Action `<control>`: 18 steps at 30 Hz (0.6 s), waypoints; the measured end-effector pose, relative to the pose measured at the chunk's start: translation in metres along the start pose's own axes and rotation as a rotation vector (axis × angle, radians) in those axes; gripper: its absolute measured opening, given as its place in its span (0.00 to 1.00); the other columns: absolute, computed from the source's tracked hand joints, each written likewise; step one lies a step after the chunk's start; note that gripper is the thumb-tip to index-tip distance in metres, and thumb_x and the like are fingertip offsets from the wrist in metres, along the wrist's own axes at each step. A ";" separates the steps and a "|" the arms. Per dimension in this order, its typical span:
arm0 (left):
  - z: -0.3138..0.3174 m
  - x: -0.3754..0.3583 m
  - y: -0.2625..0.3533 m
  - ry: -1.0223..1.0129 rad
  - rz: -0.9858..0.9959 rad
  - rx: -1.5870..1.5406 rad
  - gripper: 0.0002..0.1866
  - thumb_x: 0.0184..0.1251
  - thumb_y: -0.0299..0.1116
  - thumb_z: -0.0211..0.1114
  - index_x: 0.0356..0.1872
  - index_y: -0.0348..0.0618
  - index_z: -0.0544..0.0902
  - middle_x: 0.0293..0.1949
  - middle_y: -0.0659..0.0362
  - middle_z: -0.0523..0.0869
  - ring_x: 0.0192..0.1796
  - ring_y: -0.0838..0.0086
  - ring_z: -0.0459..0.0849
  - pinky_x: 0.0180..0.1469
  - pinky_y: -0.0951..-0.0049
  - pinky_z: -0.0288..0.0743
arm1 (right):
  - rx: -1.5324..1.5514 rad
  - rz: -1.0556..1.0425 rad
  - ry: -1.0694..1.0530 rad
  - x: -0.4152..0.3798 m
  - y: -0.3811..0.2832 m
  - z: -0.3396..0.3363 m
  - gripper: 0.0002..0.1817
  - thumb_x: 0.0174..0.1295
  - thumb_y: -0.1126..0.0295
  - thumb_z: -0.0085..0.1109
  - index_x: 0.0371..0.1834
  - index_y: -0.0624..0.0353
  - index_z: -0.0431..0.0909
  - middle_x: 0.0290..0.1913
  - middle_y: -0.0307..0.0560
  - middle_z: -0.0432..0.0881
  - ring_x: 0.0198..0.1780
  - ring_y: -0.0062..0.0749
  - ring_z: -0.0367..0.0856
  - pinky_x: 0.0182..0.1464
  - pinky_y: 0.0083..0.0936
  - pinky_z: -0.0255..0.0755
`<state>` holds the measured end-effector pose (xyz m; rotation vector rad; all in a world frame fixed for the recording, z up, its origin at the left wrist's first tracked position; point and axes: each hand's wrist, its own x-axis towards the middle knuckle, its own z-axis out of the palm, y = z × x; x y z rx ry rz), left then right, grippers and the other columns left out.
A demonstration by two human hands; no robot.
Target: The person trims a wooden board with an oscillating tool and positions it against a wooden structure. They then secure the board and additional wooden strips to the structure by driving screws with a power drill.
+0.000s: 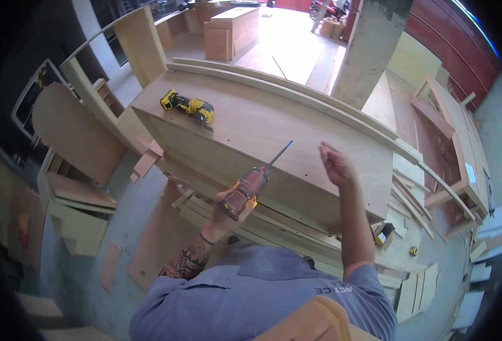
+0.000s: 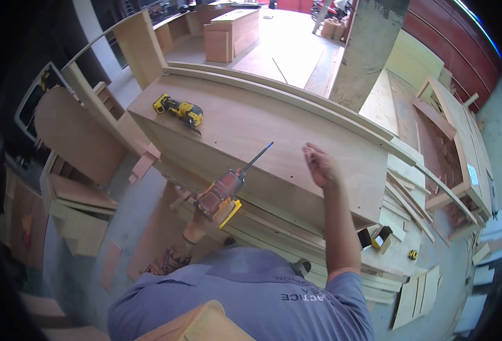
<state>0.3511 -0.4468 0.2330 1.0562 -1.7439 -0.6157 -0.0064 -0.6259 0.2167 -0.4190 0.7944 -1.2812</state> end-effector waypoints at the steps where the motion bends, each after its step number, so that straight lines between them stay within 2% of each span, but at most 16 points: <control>1: -0.013 -0.004 -0.009 -0.005 -0.061 -0.030 0.12 0.67 0.29 0.77 0.49 0.38 0.89 0.39 0.56 0.95 0.38 0.68 0.95 0.43 0.68 0.88 | -0.034 0.011 -0.007 -0.001 0.025 0.023 0.21 0.82 0.69 0.62 0.69 0.73 0.75 0.55 0.55 0.86 0.43 0.25 0.85 0.45 0.15 0.86; 2: -0.026 -0.005 -0.017 -0.019 -0.092 -0.050 0.12 0.68 0.29 0.77 0.48 0.38 0.89 0.38 0.56 0.95 0.38 0.68 0.95 0.43 0.68 0.88 | -0.065 0.023 -0.014 0.000 0.046 0.041 0.19 0.81 0.65 0.66 0.63 0.70 0.80 0.51 0.53 0.89 0.39 0.21 0.85 0.41 0.13 0.85; 3: -0.039 -0.005 -0.025 -0.033 -0.123 -0.070 0.11 0.68 0.29 0.77 0.48 0.38 0.90 0.38 0.56 0.95 0.37 0.68 0.95 0.42 0.68 0.88 | -0.059 0.015 0.009 -0.001 0.060 0.054 0.19 0.81 0.65 0.66 0.63 0.70 0.80 0.51 0.53 0.89 0.39 0.21 0.85 0.41 0.13 0.85; 5: -0.061 -0.007 -0.036 -0.002 -0.060 -0.089 0.10 0.68 0.30 0.77 0.46 0.37 0.90 0.36 0.56 0.94 0.35 0.68 0.94 0.41 0.68 0.87 | -0.203 0.107 -0.110 -0.002 0.085 0.072 0.12 0.80 0.63 0.69 0.52 0.62 0.83 0.42 0.45 0.90 0.33 0.14 0.81 0.34 0.09 0.78; 6: -0.072 -0.008 -0.042 0.000 -0.041 -0.099 0.10 0.69 0.30 0.77 0.46 0.37 0.90 0.35 0.56 0.94 0.35 0.68 0.94 0.41 0.68 0.87 | -0.193 0.103 -0.086 -0.001 0.096 0.080 0.12 0.80 0.63 0.69 0.52 0.62 0.83 0.42 0.45 0.90 0.33 0.14 0.81 0.34 0.09 0.78; 8: -0.087 -0.011 -0.057 -0.014 -0.058 -0.047 0.10 0.69 0.31 0.77 0.45 0.37 0.90 0.33 0.56 0.93 0.33 0.68 0.93 0.39 0.67 0.86 | -0.438 0.041 -0.045 0.004 0.113 0.092 0.10 0.80 0.63 0.69 0.48 0.58 0.83 0.39 0.41 0.90 0.30 0.11 0.76 0.31 0.08 0.71; 9: -0.093 -0.013 -0.064 -0.031 -0.058 -0.057 0.10 0.69 0.31 0.77 0.45 0.37 0.90 0.33 0.56 0.93 0.33 0.68 0.93 0.39 0.67 0.86 | -0.432 0.038 -0.026 0.005 0.120 0.097 0.10 0.80 0.63 0.69 0.48 0.58 0.83 0.39 0.41 0.90 0.30 0.11 0.76 0.31 0.08 0.71; 12: -0.104 -0.014 -0.074 0.033 -0.012 -0.019 0.10 0.68 0.31 0.78 0.42 0.37 0.89 0.32 0.56 0.93 0.32 0.68 0.93 0.37 0.68 0.85 | -0.397 -0.022 -0.037 0.004 0.127 0.116 0.08 0.82 0.64 0.67 0.50 0.57 0.82 0.44 0.44 0.92 0.30 0.11 0.75 0.29 0.10 0.68; 14: -0.111 -0.012 -0.070 0.080 -0.106 -0.176 0.11 0.67 0.31 0.78 0.43 0.37 0.88 0.32 0.55 0.93 0.32 0.66 0.93 0.38 0.67 0.86 | -0.287 0.045 -0.014 -0.007 0.120 0.144 0.07 0.84 0.66 0.62 0.51 0.57 0.81 0.51 0.48 0.93 0.30 0.11 0.75 0.29 0.10 0.71; 15: -0.114 -0.011 -0.073 0.084 -0.104 -0.180 0.11 0.67 0.31 0.78 0.43 0.37 0.88 0.32 0.55 0.93 0.32 0.66 0.93 0.38 0.67 0.86 | -0.292 0.042 -0.016 -0.007 0.119 0.151 0.07 0.84 0.66 0.62 0.51 0.57 0.81 0.51 0.48 0.93 0.30 0.11 0.75 0.29 0.10 0.71; 17: -0.125 -0.007 -0.080 0.035 -0.008 -0.080 0.13 0.65 0.32 0.80 0.46 0.37 0.88 0.34 0.55 0.93 0.33 0.64 0.94 0.38 0.66 0.86 | -0.242 0.094 -0.062 -0.004 0.117 0.166 0.09 0.87 0.65 0.56 0.52 0.59 0.79 0.62 0.55 0.90 0.31 0.13 0.75 0.29 0.10 0.74; 18: -0.131 -0.004 -0.084 0.021 0.023 -0.046 0.14 0.65 0.32 0.80 0.46 0.37 0.88 0.34 0.54 0.94 0.33 0.63 0.94 0.38 0.66 0.86 | -0.244 0.097 -0.066 -0.002 0.116 0.174 0.09 0.87 0.65 0.56 0.52 0.59 0.79 0.62 0.55 0.90 0.31 0.13 0.75 0.29 0.10 0.74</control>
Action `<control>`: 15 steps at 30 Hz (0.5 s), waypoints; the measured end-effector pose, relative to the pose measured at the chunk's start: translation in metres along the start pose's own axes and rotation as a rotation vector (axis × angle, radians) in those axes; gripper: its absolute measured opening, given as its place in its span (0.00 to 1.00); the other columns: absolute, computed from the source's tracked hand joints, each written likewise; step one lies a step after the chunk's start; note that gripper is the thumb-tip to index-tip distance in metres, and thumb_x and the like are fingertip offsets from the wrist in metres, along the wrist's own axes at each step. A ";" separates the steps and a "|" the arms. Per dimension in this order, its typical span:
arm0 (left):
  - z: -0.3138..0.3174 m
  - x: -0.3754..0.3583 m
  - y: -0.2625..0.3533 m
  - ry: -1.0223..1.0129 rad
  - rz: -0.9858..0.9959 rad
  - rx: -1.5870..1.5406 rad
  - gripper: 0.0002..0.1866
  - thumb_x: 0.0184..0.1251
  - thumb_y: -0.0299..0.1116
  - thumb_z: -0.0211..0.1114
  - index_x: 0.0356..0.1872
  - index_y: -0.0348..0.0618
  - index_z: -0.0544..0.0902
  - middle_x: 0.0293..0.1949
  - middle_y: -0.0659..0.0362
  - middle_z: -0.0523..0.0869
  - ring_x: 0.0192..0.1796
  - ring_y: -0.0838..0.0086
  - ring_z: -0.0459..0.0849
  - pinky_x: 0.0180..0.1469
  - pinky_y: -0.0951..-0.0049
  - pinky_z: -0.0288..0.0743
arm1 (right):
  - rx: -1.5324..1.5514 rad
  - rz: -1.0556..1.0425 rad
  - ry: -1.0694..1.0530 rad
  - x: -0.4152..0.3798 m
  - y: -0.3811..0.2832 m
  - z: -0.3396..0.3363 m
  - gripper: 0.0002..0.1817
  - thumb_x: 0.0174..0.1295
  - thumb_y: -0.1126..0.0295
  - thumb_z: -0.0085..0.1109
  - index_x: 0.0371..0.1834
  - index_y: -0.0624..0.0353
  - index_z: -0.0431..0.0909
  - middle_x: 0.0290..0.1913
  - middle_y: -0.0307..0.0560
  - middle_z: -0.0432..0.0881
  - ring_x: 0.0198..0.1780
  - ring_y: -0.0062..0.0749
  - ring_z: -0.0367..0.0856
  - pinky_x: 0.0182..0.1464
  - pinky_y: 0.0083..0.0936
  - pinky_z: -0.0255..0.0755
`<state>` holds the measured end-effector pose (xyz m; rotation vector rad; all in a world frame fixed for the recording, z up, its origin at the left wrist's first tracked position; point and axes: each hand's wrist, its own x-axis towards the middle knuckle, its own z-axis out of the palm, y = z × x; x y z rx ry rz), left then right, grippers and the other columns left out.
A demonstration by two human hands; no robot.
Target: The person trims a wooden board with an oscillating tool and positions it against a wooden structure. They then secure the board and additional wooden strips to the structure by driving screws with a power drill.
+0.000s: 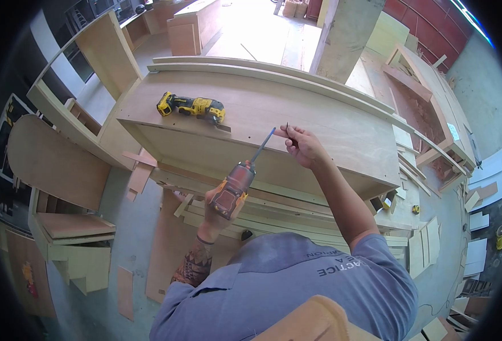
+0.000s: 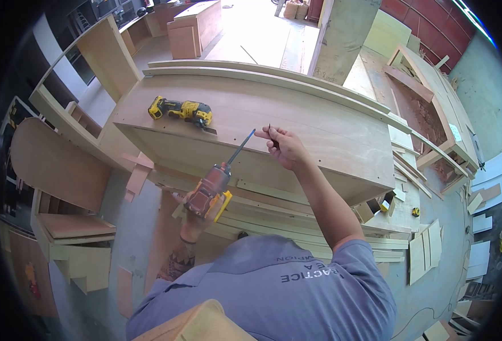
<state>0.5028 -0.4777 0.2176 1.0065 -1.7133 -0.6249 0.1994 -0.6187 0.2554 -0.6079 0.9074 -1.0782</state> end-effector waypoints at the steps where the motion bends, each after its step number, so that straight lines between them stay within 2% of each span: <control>1: -0.006 0.005 -0.006 -0.032 0.049 -0.001 0.18 0.63 0.32 0.81 0.50 0.37 0.88 0.36 0.54 0.94 0.35 0.61 0.94 0.39 0.65 0.86 | 0.021 -0.018 -0.054 0.001 -0.004 0.011 0.10 0.88 0.64 0.54 0.53 0.60 0.78 0.64 0.57 0.89 0.30 0.13 0.74 0.27 0.10 0.73; 5: -0.030 0.040 0.020 -0.108 0.143 0.094 0.29 0.56 0.34 0.86 0.59 0.37 0.87 0.39 0.52 0.94 0.39 0.60 0.95 0.42 0.64 0.87 | 0.103 -0.051 -0.203 0.002 -0.011 0.034 0.12 0.90 0.62 0.49 0.51 0.58 0.75 0.65 0.61 0.88 0.28 0.12 0.74 0.26 0.10 0.75; 6: -0.035 0.045 0.020 -0.110 0.141 0.099 0.29 0.56 0.34 0.86 0.59 0.37 0.87 0.39 0.52 0.94 0.39 0.60 0.95 0.42 0.64 0.87 | 0.108 -0.048 -0.205 0.004 -0.011 0.036 0.12 0.90 0.62 0.49 0.51 0.58 0.75 0.65 0.61 0.88 0.28 0.12 0.74 0.26 0.10 0.75; 8: -0.044 0.051 0.019 -0.123 0.190 0.205 0.33 0.54 0.35 0.87 0.63 0.38 0.86 0.40 0.52 0.93 0.40 0.59 0.95 0.43 0.63 0.87 | 0.274 -0.033 -0.256 0.006 -0.009 0.038 0.11 0.90 0.62 0.50 0.51 0.58 0.75 0.66 0.61 0.88 0.26 0.10 0.70 0.24 0.11 0.70; 9: -0.048 0.054 0.019 -0.127 0.191 0.209 0.33 0.54 0.35 0.87 0.63 0.38 0.86 0.40 0.52 0.93 0.40 0.59 0.95 0.43 0.63 0.87 | 0.280 -0.034 -0.257 0.007 -0.008 0.040 0.11 0.90 0.62 0.50 0.51 0.58 0.75 0.66 0.61 0.88 0.26 0.10 0.70 0.24 0.11 0.70; 11: -0.053 0.059 0.018 -0.177 0.207 0.262 0.33 0.54 0.35 0.86 0.63 0.38 0.86 0.39 0.52 0.93 0.39 0.58 0.94 0.43 0.62 0.86 | 0.357 -0.013 -0.196 0.008 -0.005 0.042 0.11 0.89 0.62 0.51 0.53 0.59 0.76 0.66 0.57 0.87 0.24 0.10 0.66 0.20 0.11 0.62; 15: -0.052 0.066 0.017 -0.188 0.212 0.258 0.33 0.54 0.34 0.86 0.63 0.38 0.86 0.39 0.51 0.93 0.40 0.57 0.93 0.43 0.62 0.85 | 0.387 -0.031 -0.219 0.017 0.007 0.038 0.11 0.89 0.61 0.53 0.52 0.57 0.78 0.64 0.56 0.89 0.24 0.09 0.64 0.22 0.12 0.57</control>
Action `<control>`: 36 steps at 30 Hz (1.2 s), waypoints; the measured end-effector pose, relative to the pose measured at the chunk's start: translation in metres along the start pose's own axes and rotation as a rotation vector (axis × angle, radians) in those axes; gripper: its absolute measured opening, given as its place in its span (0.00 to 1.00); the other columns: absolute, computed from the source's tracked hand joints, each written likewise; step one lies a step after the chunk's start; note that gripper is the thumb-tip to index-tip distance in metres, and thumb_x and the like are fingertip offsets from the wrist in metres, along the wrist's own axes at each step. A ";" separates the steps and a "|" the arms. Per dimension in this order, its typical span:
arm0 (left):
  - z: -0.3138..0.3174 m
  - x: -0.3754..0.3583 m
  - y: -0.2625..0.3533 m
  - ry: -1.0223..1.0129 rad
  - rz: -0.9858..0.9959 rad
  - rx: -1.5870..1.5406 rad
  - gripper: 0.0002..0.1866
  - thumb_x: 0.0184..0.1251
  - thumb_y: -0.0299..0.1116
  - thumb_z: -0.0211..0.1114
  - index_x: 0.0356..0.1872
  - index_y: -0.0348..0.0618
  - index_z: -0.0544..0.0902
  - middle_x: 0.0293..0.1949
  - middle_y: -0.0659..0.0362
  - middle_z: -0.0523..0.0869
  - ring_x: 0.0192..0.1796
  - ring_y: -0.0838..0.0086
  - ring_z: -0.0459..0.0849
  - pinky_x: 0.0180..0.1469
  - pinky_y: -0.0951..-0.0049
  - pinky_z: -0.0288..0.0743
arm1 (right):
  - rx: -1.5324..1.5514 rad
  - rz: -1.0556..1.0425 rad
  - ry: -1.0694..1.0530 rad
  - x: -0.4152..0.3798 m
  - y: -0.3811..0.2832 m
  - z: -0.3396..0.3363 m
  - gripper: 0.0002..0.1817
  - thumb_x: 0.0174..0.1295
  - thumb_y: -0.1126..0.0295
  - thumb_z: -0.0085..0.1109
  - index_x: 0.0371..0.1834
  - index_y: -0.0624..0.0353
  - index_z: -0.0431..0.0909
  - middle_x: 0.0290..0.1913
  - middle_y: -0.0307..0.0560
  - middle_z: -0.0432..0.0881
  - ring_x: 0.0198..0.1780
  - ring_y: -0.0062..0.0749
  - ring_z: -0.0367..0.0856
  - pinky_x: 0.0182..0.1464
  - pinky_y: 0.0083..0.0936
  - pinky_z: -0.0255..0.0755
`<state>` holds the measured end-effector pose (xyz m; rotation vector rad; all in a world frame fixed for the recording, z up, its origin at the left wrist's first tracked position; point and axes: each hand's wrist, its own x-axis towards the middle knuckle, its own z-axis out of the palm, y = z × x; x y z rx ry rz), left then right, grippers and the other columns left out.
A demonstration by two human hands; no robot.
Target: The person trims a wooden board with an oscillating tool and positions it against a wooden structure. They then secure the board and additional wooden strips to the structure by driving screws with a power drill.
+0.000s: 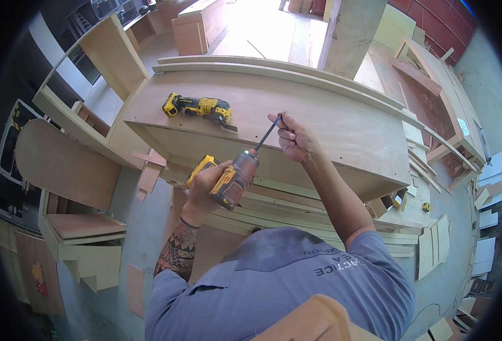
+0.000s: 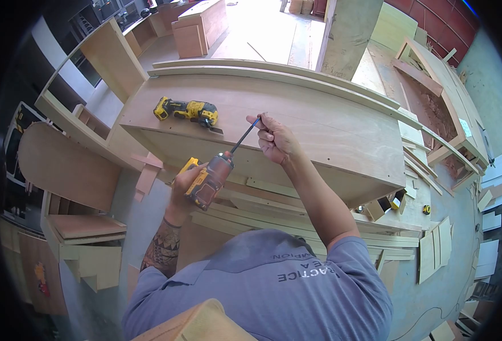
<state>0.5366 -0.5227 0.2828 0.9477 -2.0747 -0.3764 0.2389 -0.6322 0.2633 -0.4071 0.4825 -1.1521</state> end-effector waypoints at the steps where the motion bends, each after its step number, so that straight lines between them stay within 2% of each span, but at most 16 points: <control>1: 0.000 0.001 -0.001 -0.013 -0.014 -0.005 0.32 0.54 0.34 0.86 0.63 0.38 0.86 0.39 0.51 0.93 0.40 0.57 0.93 0.43 0.62 0.85 | -0.001 -0.012 0.013 0.001 0.001 -0.002 0.11 0.88 0.61 0.54 0.53 0.57 0.78 0.64 0.55 0.89 0.24 0.09 0.64 0.22 0.12 0.57; 5: -0.003 0.006 -0.004 -0.088 -0.044 0.004 0.31 0.55 0.33 0.86 0.62 0.39 0.86 0.39 0.51 0.93 0.41 0.58 0.93 0.44 0.62 0.85 | -0.003 -0.019 0.029 0.005 0.004 -0.010 0.11 0.88 0.61 0.54 0.54 0.56 0.79 0.62 0.53 0.90 0.24 0.10 0.63 0.22 0.12 0.58; 12: -0.007 0.024 -0.015 -0.101 -0.009 0.007 0.30 0.55 0.33 0.86 0.61 0.41 0.87 0.40 0.51 0.93 0.41 0.57 0.93 0.45 0.62 0.85 | 0.033 -0.042 0.057 0.018 0.007 -0.014 0.10 0.88 0.61 0.55 0.54 0.55 0.79 0.61 0.52 0.90 0.23 0.10 0.63 0.22 0.13 0.57; 15: -0.017 0.043 -0.017 -0.098 0.076 0.123 0.28 0.57 0.32 0.83 0.61 0.42 0.86 0.38 0.53 0.92 0.40 0.58 0.93 0.43 0.61 0.85 | 0.035 -0.041 0.047 0.033 0.006 -0.012 0.10 0.87 0.61 0.56 0.55 0.54 0.79 0.59 0.48 0.91 0.22 0.10 0.63 0.22 0.13 0.56; 17: -0.026 0.064 -0.021 -0.196 0.162 0.357 0.26 0.60 0.31 0.79 0.62 0.44 0.85 0.34 0.55 0.89 0.38 0.60 0.92 0.41 0.59 0.85 | 0.088 -0.022 -0.025 0.054 0.002 -0.010 0.10 0.87 0.59 0.56 0.56 0.53 0.79 0.56 0.44 0.91 0.22 0.11 0.63 0.21 0.14 0.56; 18: -0.026 0.075 -0.025 -0.182 0.214 0.433 0.23 0.65 0.30 0.73 0.62 0.45 0.84 0.32 0.58 0.86 0.37 0.62 0.91 0.40 0.60 0.83 | 0.089 -0.023 -0.030 0.065 -0.002 -0.009 0.10 0.87 0.59 0.56 0.56 0.53 0.79 0.56 0.44 0.91 0.22 0.11 0.63 0.21 0.14 0.56; 23: -0.021 0.135 -0.057 -0.231 0.333 0.750 0.19 0.71 0.31 0.66 0.62 0.48 0.84 0.35 0.61 0.86 0.40 0.66 0.91 0.41 0.64 0.84 | 0.050 -0.121 0.076 0.129 -0.031 -0.003 0.12 0.86 0.57 0.57 0.57 0.53 0.79 0.52 0.41 0.91 0.23 0.11 0.62 0.21 0.14 0.56; 24: -0.015 0.147 -0.069 -0.217 0.370 0.787 0.19 0.72 0.31 0.66 0.62 0.49 0.84 0.34 0.60 0.86 0.39 0.66 0.91 0.41 0.64 0.84 | -0.060 -0.120 0.056 0.147 -0.038 -0.018 0.15 0.86 0.54 0.58 0.55 0.52 0.83 0.52 0.40 0.91 0.26 0.15 0.68 0.27 0.16 0.64; 25: -0.009 0.159 -0.082 -0.201 0.408 0.824 0.19 0.72 0.32 0.66 0.62 0.49 0.84 0.34 0.60 0.86 0.39 0.66 0.91 0.41 0.64 0.84 | -0.057 -0.121 0.050 0.167 -0.042 -0.035 0.15 0.86 0.54 0.58 0.55 0.52 0.83 0.52 0.40 0.91 0.26 0.15 0.68 0.27 0.16 0.64; 27: 0.002 0.177 -0.109 -0.212 0.413 0.840 0.18 0.72 0.32 0.66 0.61 0.49 0.83 0.34 0.59 0.87 0.38 0.64 0.91 0.41 0.64 0.85 | -0.961 -0.551 0.549 0.197 -0.046 -0.059 0.16 0.80 0.54 0.66 0.56 0.54 0.85 0.55 0.43 0.89 0.33 0.29 0.79 0.37 0.28 0.77; 28: 0.008 0.184 -0.120 -0.225 0.395 0.864 0.17 0.72 0.32 0.66 0.60 0.49 0.83 0.34 0.59 0.88 0.38 0.63 0.92 0.40 0.64 0.85 | -0.954 -0.557 0.547 0.194 -0.055 -0.062 0.16 0.80 0.54 0.66 0.56 0.54 0.85 0.55 0.43 0.89 0.33 0.29 0.79 0.37 0.28 0.77; 30: 0.018 0.196 -0.132 -0.267 0.375 0.916 0.14 0.72 0.32 0.67 0.57 0.48 0.83 0.34 0.58 0.89 0.39 0.62 0.93 0.41 0.63 0.86 | -1.958 -0.939 0.791 0.180 -0.078 -0.068 0.18 0.71 0.59 0.74 0.58 0.54 0.87 0.58 0.46 0.86 0.49 0.43 0.85 0.53 0.40 0.82; 31: 0.023 0.199 -0.136 -0.266 0.379 0.916 0.14 0.72 0.32 0.67 0.57 0.48 0.83 0.34 0.58 0.89 0.39 0.62 0.93 0.41 0.63 0.86 | -1.956 -0.942 0.794 0.181 -0.091 -0.073 0.18 0.71 0.59 0.74 0.58 0.54 0.87 0.58 0.46 0.86 0.49 0.43 0.85 0.53 0.40 0.82; 33: 0.034 0.203 -0.143 -0.361 0.371 0.955 0.14 0.71 0.32 0.67 0.56 0.48 0.83 0.35 0.58 0.90 0.39 0.63 0.93 0.41 0.63 0.86 | -2.310 -0.853 0.729 0.191 -0.116 -0.084 0.21 0.62 0.66 0.78 0.58 0.53 0.87 0.59 0.47 0.84 0.61 0.48 0.81 0.63 0.44 0.80; 34: 0.039 0.205 -0.147 -0.411 0.360 0.971 0.19 0.70 0.31 0.68 0.60 0.49 0.82 0.36 0.59 0.89 0.41 0.63 0.92 0.43 0.63 0.86 | -2.310 -0.855 0.728 0.197 -0.122 -0.087 0.21 0.62 0.66 0.78 0.58 0.53 0.87 0.59 0.47 0.84 0.61 0.48 0.81 0.63 0.44 0.80; 36: 0.045 0.207 -0.153 -0.419 0.380 0.972 0.18 0.69 0.31 0.68 0.60 0.49 0.82 0.36 0.59 0.89 0.41 0.64 0.92 0.43 0.64 0.85 | -2.348 -0.757 0.589 0.211 -0.133 -0.090 0.19 0.61 0.67 0.79 0.56 0.51 0.89 0.59 0.43 0.85 0.65 0.49 0.79 0.69 0.42 0.76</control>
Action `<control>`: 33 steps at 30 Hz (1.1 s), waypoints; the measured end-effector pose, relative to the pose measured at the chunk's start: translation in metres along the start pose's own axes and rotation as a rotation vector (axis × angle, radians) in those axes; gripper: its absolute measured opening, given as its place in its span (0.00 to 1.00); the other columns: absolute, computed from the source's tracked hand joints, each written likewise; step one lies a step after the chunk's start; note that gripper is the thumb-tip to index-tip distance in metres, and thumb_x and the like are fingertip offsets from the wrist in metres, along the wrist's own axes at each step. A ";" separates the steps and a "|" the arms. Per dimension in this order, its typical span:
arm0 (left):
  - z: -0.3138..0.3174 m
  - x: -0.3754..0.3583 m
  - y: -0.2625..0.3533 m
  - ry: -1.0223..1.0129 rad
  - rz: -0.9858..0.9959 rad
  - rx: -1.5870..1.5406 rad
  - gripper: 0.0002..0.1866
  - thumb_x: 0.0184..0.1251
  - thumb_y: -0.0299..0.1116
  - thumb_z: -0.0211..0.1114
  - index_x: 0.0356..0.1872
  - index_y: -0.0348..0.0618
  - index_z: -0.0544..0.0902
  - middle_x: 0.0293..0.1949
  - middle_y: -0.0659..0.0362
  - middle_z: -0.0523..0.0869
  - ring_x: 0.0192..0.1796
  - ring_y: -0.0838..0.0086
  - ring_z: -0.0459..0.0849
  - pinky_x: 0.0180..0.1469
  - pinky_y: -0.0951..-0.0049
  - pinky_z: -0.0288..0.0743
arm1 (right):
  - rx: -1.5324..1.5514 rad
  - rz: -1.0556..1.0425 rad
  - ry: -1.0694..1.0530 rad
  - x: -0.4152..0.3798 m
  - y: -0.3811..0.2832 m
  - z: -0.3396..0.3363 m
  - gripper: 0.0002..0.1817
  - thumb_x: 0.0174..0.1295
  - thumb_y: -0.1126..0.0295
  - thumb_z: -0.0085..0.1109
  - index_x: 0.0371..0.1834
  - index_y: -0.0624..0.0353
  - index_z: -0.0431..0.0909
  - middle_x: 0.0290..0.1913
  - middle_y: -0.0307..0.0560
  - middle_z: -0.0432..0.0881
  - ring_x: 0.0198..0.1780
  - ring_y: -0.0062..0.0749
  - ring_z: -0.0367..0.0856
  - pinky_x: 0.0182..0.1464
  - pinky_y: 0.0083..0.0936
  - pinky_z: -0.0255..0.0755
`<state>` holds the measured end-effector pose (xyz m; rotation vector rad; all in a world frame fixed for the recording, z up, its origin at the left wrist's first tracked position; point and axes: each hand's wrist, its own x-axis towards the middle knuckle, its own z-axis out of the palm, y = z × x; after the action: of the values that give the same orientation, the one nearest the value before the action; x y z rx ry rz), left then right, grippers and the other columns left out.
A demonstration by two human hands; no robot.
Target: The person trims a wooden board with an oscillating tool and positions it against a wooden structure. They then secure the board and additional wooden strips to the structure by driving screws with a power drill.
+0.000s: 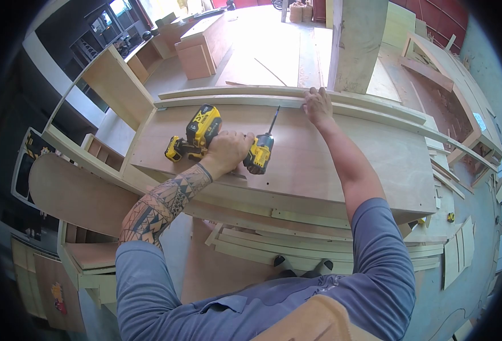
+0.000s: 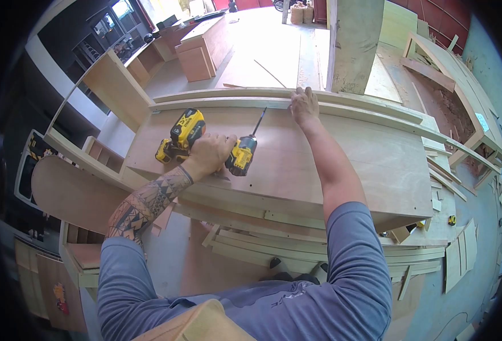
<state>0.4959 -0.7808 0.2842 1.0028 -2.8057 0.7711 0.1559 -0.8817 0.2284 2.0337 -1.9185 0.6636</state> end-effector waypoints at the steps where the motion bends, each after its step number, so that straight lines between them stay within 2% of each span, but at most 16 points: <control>1: 0.002 0.001 0.000 -0.003 0.023 0.000 0.18 0.69 0.31 0.68 0.59 0.49 0.83 0.36 0.59 0.89 0.41 0.64 0.92 0.43 0.64 0.85 | 0.002 -0.002 0.004 0.005 0.002 0.007 0.19 0.61 0.67 0.79 0.56 0.51 0.89 0.59 0.43 0.85 0.65 0.49 0.79 0.69 0.42 0.76; 4: 0.007 0.006 -0.001 0.001 0.012 0.007 0.19 0.66 0.31 0.70 0.58 0.48 0.83 0.36 0.59 0.89 0.41 0.64 0.92 0.44 0.66 0.85 | 0.058 -0.072 -0.051 0.015 0.002 0.021 0.17 0.60 0.66 0.79 0.53 0.50 0.90 0.58 0.40 0.87 0.64 0.49 0.79 0.69 0.43 0.75; 6: 0.011 0.007 0.004 -0.006 0.004 -0.012 0.19 0.66 0.31 0.70 0.58 0.48 0.83 0.36 0.59 0.89 0.41 0.64 0.92 0.44 0.65 0.85 | 0.127 0.013 -0.035 0.007 0.003 0.021 0.16 0.60 0.64 0.80 0.52 0.49 0.92 0.57 0.39 0.88 0.64 0.48 0.79 0.68 0.44 0.74; 8: 0.012 0.010 0.001 0.058 0.019 0.007 0.09 0.73 0.34 0.66 0.50 0.50 0.84 0.32 0.61 0.90 0.36 0.66 0.93 0.41 0.66 0.85 | 0.117 0.018 -0.056 0.008 0.006 0.022 0.17 0.60 0.64 0.80 0.53 0.48 0.92 0.57 0.39 0.88 0.65 0.47 0.79 0.67 0.45 0.74; 13: 0.014 0.014 -0.002 0.044 0.023 -0.008 0.09 0.73 0.34 0.66 0.50 0.49 0.84 0.32 0.61 0.90 0.37 0.66 0.93 0.41 0.66 0.85 | 0.095 0.001 -0.097 0.009 0.004 0.022 0.17 0.61 0.64 0.79 0.55 0.47 0.92 0.57 0.39 0.88 0.66 0.46 0.80 0.67 0.46 0.74; 19: 0.017 0.013 0.002 0.074 -0.009 -0.020 0.09 0.73 0.35 0.66 0.50 0.50 0.84 0.32 0.61 0.90 0.37 0.67 0.93 0.41 0.67 0.85 | 0.129 -0.006 -0.076 0.011 0.003 0.021 0.18 0.60 0.65 0.81 0.54 0.48 0.92 0.62 0.44 0.82 0.67 0.47 0.79 0.66 0.44 0.74; 24: 0.024 0.013 0.003 0.082 -0.026 -0.023 0.09 0.73 0.35 0.66 0.50 0.50 0.84 0.31 0.61 0.90 0.36 0.67 0.93 0.41 0.66 0.85 | 0.172 0.028 -0.086 0.015 0.004 0.018 0.20 0.58 0.65 0.83 0.55 0.48 0.90 0.70 0.51 0.75 0.70 0.53 0.78 0.69 0.48 0.74; 28: 0.023 0.012 0.004 0.068 -0.045 -0.027 0.09 0.73 0.35 0.66 0.51 0.50 0.84 0.32 0.61 0.90 0.37 0.67 0.93 0.41 0.66 0.85 | 0.148 0.041 -0.122 0.021 0.005 0.018 0.21 0.60 0.64 0.82 0.56 0.46 0.89 0.71 0.53 0.76 0.72 0.55 0.78 0.70 0.50 0.75; 30: 0.022 0.011 0.004 0.074 -0.048 -0.038 0.09 0.73 0.34 0.66 0.51 0.50 0.84 0.32 0.61 0.90 0.37 0.66 0.93 0.41 0.66 0.85 | 0.111 0.047 -0.240 0.024 0.006 0.017 0.21 0.61 0.62 0.81 0.58 0.44 0.88 0.73 0.54 0.75 0.72 0.56 0.78 0.71 0.52 0.75; 33: 0.023 0.010 0.005 0.072 -0.048 -0.044 0.10 0.73 0.34 0.66 0.52 0.50 0.84 0.33 0.61 0.90 0.37 0.66 0.93 0.42 0.66 0.85 | 0.092 0.035 -0.249 0.026 0.007 0.018 0.21 0.62 0.61 0.80 0.58 0.44 0.88 0.71 0.54 0.76 0.71 0.56 0.79 0.70 0.52 0.75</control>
<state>0.4871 -0.7943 0.2647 1.0099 -2.7152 0.7217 0.1520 -0.9133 0.2250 2.2361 -2.0980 0.5372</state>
